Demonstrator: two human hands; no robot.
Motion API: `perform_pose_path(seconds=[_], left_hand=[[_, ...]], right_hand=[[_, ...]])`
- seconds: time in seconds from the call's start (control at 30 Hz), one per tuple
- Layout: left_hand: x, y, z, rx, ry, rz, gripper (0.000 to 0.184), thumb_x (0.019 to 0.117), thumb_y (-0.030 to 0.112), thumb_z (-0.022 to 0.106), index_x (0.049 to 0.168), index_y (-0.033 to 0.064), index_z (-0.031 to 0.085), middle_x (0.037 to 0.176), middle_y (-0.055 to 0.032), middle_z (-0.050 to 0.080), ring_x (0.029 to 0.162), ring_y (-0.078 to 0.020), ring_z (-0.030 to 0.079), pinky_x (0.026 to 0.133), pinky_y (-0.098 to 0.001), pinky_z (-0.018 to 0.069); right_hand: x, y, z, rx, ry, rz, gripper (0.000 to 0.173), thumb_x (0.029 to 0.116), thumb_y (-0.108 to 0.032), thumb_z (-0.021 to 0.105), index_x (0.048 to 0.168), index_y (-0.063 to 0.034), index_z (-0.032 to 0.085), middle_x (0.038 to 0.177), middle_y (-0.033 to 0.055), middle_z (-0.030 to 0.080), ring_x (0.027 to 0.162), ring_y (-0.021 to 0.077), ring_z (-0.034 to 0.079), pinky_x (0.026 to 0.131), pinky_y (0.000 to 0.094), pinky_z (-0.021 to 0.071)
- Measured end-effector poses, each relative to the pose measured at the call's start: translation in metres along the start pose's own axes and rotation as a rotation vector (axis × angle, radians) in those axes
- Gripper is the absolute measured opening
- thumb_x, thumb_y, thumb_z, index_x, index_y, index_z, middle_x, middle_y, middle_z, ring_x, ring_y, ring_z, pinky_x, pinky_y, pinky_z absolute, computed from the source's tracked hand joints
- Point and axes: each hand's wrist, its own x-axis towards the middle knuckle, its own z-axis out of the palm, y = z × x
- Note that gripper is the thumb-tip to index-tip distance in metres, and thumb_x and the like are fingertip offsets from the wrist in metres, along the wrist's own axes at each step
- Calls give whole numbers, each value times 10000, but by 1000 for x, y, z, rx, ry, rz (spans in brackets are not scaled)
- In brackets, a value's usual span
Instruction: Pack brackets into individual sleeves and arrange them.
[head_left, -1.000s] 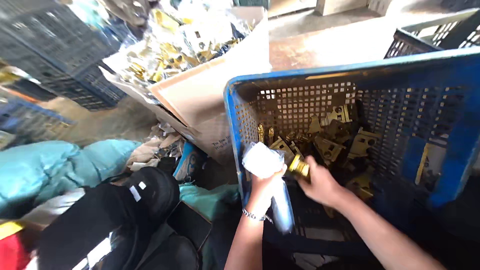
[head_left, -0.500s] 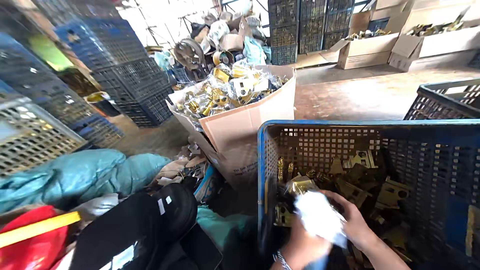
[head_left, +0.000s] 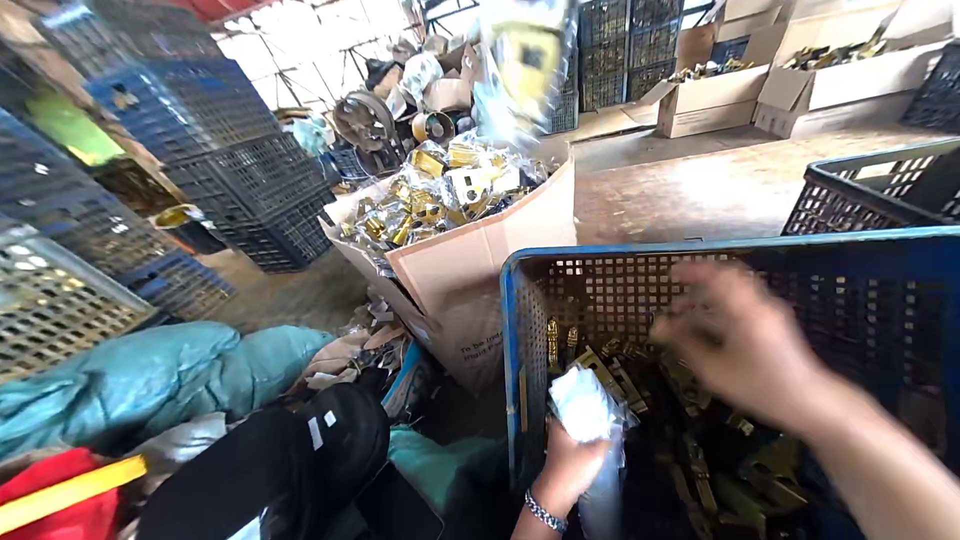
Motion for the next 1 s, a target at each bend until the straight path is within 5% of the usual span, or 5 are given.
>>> perform_pose_path(seconds=[0.1,0.27,0.63,0.83,1.0], left_hand=[[-7,-2,6,-25,-88,60,650,730,-45,814,1283,-160,491,1111,-131,683,1028,-55,665,938,-229,550],[-11,-3,10,-25,-139,78,531,731,-41,827,1185,-133,568,1020,-82,705,963,-33,673,904,-211,558],[-6,0,11,-191,-308,-50,641,815,-78,744,1397,-111,476,1273,-116,651,1116,-69,643,998,-243,528],[20,-19,-9,249,206,249,591,773,48,825,1226,-203,540,1047,-204,695,919,-145,697,866,-294,582],[-20,2,16,-110,-340,-187,391,637,-53,852,967,22,656,807,40,709,763,-27,681,754,-233,591]], right_hand=[[-35,7,50,164,-521,273,404,1007,-193,642,1305,80,629,1302,281,630,1192,376,628,1048,490,485],[-71,32,77,588,-311,512,193,936,-63,665,1097,44,659,908,72,703,770,108,699,756,295,611],[-94,45,76,812,-435,676,85,978,-22,568,963,-38,650,761,-51,668,651,53,672,676,251,608],[-110,40,68,942,-124,807,277,844,-31,752,763,-159,521,570,-69,593,419,30,519,421,197,461],[-121,21,85,696,-311,534,313,723,-200,887,712,-80,599,623,-89,561,517,-62,494,485,129,420]])
